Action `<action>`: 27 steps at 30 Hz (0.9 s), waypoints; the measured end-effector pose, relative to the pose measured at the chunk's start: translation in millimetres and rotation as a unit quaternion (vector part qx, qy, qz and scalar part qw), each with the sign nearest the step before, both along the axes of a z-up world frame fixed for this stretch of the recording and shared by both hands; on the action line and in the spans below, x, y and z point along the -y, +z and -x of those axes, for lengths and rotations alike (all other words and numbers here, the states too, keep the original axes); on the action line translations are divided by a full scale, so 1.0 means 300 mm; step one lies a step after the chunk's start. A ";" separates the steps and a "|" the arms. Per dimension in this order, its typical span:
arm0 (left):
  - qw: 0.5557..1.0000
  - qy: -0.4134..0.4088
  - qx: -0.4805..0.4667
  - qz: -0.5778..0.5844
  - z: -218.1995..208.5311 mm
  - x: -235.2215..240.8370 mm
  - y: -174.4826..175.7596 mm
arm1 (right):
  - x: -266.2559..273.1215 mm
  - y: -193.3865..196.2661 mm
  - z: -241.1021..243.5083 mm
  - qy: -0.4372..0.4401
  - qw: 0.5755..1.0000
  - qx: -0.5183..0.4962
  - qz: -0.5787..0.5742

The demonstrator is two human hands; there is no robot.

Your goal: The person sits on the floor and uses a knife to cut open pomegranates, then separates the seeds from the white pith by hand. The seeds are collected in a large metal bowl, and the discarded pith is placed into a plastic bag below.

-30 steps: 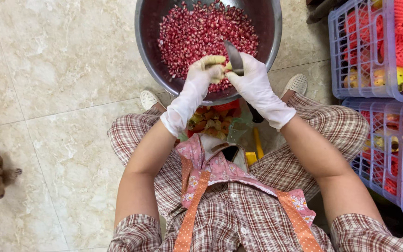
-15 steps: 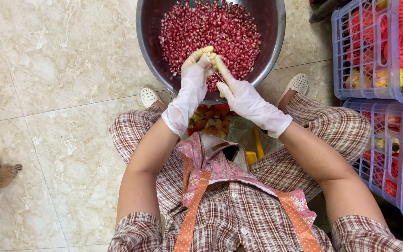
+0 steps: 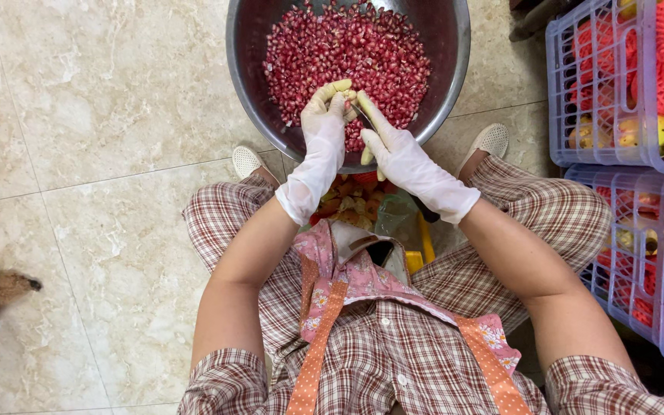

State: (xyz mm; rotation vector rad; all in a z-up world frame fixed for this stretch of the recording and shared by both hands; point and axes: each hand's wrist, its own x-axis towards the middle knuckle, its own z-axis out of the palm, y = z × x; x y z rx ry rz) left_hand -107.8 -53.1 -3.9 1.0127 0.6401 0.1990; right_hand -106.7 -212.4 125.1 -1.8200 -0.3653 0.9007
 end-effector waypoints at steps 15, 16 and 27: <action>0.951 -0.282 -0.023 -0.122 0.145 -0.040 0.066 | -0.057 -0.513 -0.224 0.011 0.834 0.413 0.365; 0.930 -0.350 -0.040 -0.107 0.186 -0.021 0.044 | -0.084 -0.519 -0.224 0.028 0.840 0.385 0.382; 0.492 -0.688 -0.153 -0.512 0.381 0.088 -0.200 | 0.222 -0.116 -0.237 -0.190 0.890 0.376 0.172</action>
